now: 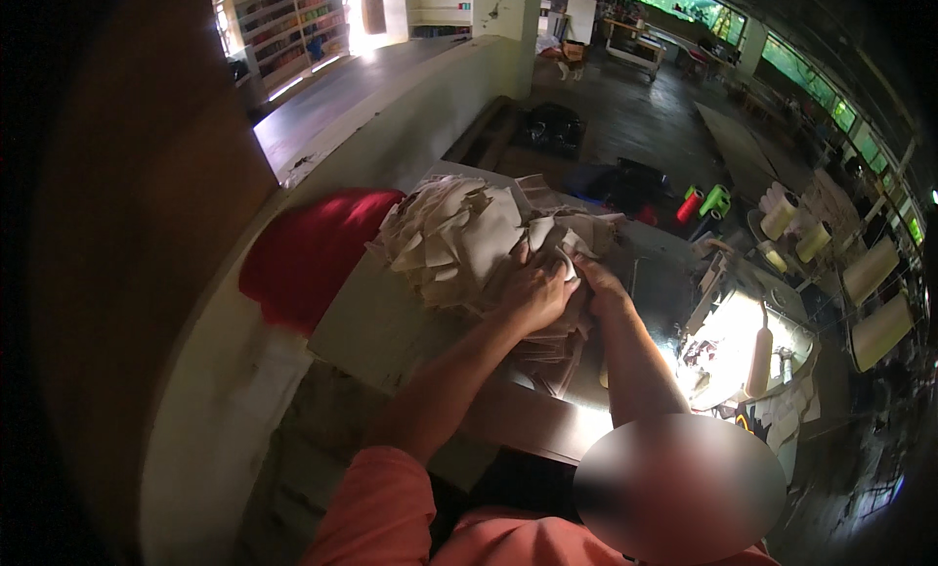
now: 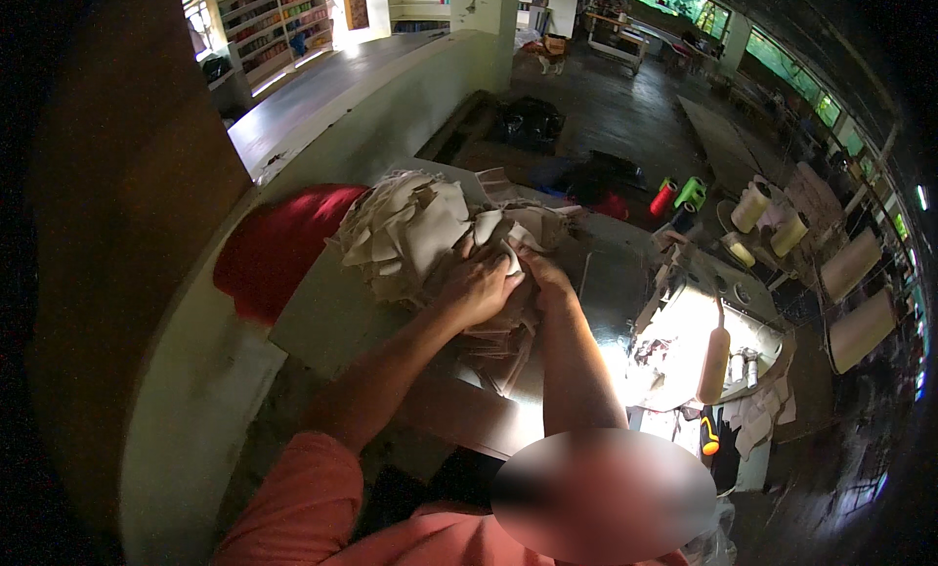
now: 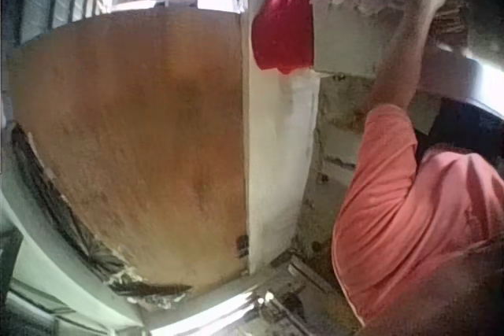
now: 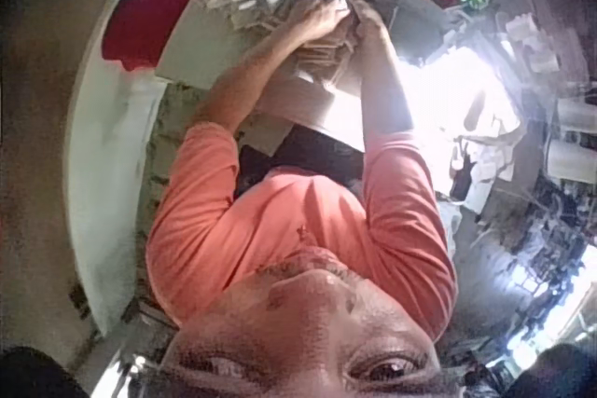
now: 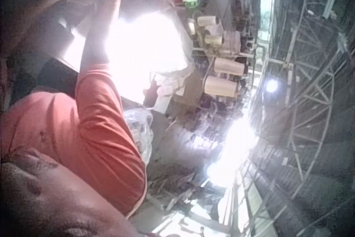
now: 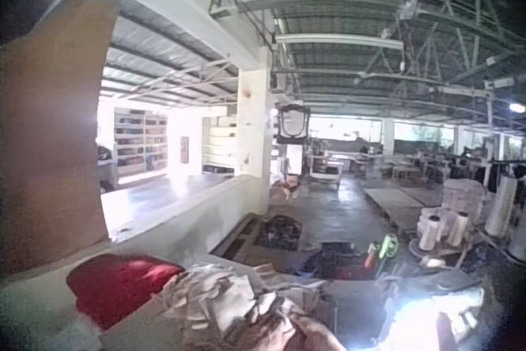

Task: The person repeatedly folds small rectangular pieces of light-colored fabric by hand at a sewing machine table. They pick up each piece, fold it in half, and place it on a growing stack. The person also gathers a larger pile of similar fabric pieces and places them into a clear plastic bag.

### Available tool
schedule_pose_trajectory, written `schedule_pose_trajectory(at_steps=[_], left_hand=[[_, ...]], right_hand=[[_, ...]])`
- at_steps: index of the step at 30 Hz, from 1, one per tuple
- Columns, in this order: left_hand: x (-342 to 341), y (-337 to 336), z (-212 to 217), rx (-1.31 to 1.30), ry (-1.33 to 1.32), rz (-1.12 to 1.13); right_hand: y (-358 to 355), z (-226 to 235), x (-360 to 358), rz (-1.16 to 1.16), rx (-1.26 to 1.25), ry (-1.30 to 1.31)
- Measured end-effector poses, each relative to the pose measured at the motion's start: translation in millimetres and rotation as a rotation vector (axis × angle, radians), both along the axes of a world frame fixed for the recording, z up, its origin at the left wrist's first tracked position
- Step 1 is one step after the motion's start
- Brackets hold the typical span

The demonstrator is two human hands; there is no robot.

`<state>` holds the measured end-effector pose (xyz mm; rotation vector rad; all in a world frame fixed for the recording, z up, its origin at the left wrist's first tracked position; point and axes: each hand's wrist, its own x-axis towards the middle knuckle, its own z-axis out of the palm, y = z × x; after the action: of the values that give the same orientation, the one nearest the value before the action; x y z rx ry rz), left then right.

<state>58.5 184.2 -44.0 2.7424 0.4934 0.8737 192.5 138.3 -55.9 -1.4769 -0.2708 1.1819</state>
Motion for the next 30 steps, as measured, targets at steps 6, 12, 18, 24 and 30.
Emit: schedule_pose_trajectory(at_steps=[6,12,18,24,30], left_hand=[[2,-8,-6,-0.109,-0.216,0.005],[-21,-29,18,-0.155,-0.191,-0.053],[-28,-28,-8,-0.52,0.185,0.044],[-14,-36,-22,-0.583,-0.028,-0.049],[-18,-50,14,-0.097,-0.386,-0.016]], right_hand=[[1,1,-6,-0.007,0.256,0.025],[-4,-30,21,-0.124,0.252,0.01],[3,-28,-2,-0.197,0.104,-0.076],[-4,-24,-9,-0.256,0.233,-0.207],[-11,35,-20,-0.324,0.614,-0.349]])
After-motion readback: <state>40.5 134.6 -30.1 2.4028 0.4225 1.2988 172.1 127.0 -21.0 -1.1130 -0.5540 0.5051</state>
